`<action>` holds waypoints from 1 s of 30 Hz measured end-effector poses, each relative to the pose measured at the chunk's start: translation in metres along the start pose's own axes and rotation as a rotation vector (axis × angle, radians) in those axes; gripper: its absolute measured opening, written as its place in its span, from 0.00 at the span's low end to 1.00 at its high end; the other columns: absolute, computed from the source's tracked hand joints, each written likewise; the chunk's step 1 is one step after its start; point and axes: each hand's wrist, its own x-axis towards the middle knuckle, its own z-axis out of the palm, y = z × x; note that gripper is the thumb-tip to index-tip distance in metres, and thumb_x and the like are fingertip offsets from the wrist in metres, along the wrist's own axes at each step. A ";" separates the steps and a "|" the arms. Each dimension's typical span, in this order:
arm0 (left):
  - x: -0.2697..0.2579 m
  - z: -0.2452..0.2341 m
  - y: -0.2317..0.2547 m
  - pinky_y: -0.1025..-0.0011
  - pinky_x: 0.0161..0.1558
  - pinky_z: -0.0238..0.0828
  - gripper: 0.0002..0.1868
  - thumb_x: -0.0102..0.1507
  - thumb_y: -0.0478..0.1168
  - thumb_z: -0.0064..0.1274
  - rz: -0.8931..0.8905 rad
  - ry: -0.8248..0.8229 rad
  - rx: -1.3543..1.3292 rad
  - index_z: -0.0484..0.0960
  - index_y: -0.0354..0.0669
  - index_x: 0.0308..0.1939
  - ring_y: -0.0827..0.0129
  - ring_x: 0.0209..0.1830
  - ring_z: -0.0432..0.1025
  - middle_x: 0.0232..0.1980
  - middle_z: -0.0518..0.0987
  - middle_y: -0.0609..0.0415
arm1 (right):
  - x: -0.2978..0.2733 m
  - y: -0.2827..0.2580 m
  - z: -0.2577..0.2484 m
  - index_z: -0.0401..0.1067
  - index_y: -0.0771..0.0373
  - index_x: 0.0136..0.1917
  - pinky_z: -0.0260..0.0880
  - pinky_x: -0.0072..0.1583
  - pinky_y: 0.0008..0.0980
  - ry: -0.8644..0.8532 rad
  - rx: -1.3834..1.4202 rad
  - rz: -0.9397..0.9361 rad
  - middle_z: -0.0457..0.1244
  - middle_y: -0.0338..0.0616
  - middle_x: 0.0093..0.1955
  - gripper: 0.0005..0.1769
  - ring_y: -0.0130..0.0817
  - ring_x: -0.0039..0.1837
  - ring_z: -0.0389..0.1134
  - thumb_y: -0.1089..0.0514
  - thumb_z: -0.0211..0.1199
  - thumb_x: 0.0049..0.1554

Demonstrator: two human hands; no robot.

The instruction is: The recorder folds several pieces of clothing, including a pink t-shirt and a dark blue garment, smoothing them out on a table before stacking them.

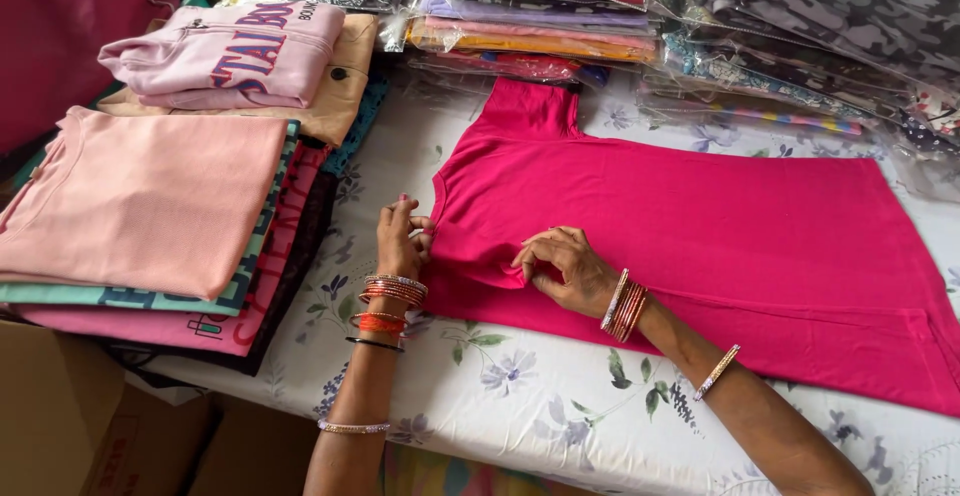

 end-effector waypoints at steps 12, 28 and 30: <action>-0.049 0.028 0.002 0.67 0.51 0.77 0.10 0.67 0.36 0.53 1.049 -0.032 1.045 0.78 0.47 0.52 0.65 0.47 0.79 0.50 0.84 0.52 | -0.004 -0.013 -0.004 0.74 0.57 0.46 0.55 0.74 0.48 -0.003 0.043 -0.051 0.70 0.37 0.53 0.11 0.31 0.63 0.69 0.65 0.58 0.50; -0.063 0.033 0.003 0.46 0.74 0.39 0.32 0.69 0.63 0.36 0.805 -0.207 1.606 0.65 0.62 0.75 0.55 0.80 0.49 0.80 0.56 0.45 | -0.006 -0.012 0.010 0.73 0.55 0.38 0.61 0.62 0.48 0.022 -0.360 -0.158 0.64 0.35 0.34 0.04 0.32 0.41 0.65 0.54 0.63 0.53; -0.063 0.032 0.002 0.45 0.73 0.38 0.33 0.68 0.64 0.38 0.803 -0.168 1.646 0.63 0.63 0.75 0.52 0.79 0.48 0.80 0.55 0.44 | -0.005 -0.014 0.003 0.72 0.55 0.36 0.60 0.61 0.48 -0.078 -0.288 -0.067 0.64 0.34 0.32 0.06 0.32 0.39 0.64 0.54 0.63 0.53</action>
